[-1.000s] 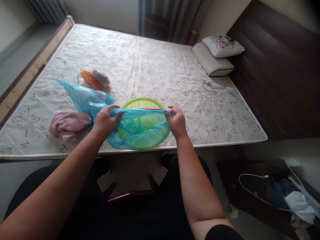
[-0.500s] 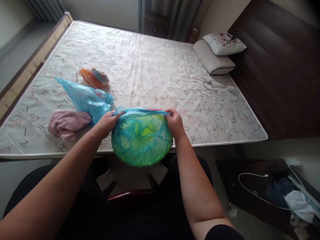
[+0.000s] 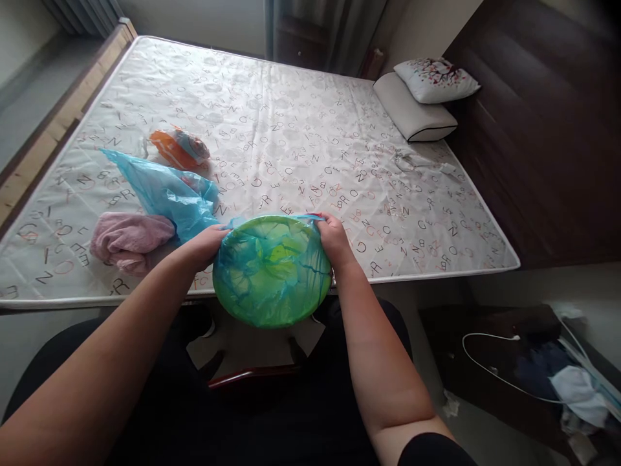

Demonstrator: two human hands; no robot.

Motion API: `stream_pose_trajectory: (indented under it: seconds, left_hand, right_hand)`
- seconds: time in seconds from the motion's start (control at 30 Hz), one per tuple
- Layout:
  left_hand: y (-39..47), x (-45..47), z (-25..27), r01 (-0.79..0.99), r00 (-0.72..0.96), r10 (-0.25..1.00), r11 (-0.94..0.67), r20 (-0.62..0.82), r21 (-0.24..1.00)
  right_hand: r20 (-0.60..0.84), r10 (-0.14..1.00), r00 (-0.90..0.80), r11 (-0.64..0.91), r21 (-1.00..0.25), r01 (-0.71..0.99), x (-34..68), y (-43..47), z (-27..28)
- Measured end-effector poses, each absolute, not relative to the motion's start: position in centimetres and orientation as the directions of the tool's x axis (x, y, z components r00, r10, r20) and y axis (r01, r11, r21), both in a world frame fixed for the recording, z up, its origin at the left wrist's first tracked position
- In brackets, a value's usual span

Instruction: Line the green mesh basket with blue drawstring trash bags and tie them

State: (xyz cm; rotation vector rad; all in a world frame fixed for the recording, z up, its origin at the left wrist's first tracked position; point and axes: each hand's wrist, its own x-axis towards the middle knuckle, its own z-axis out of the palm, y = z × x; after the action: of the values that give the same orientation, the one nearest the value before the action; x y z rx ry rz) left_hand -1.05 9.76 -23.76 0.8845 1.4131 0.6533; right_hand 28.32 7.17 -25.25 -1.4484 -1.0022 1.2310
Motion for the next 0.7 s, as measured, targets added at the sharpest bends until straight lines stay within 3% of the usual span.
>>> stream_pose_trajectory:
  seconds: [0.17,0.43,0.53,0.7]
  left_hand:
    - [10.8,-1.7,-24.4,0.013,-0.027,0.847,0.531,-0.531,0.847]
    - [11.2,-2.7,-26.1,0.028,-0.070,0.820,0.570,-0.567,0.821]
    - [11.4,-3.1,-27.0,0.022,-0.061,0.815,0.578,-0.576,0.816]
    - [11.9,-3.4,-27.6,0.031,-0.127,0.829,0.552,-0.544,0.833]
  right_hand:
    - [-0.311,0.950,0.032,-0.311,-0.950,0.008,30.6,7.2,-24.6]
    - [-0.535,0.822,-0.194,-0.483,-0.836,0.261,35.2,5.8,-23.3]
    - [-0.561,0.793,-0.238,-0.524,-0.827,0.205,35.3,5.6,-23.5]
    - [-0.481,0.816,-0.320,-0.478,-0.873,0.092,35.2,5.3,-23.6]
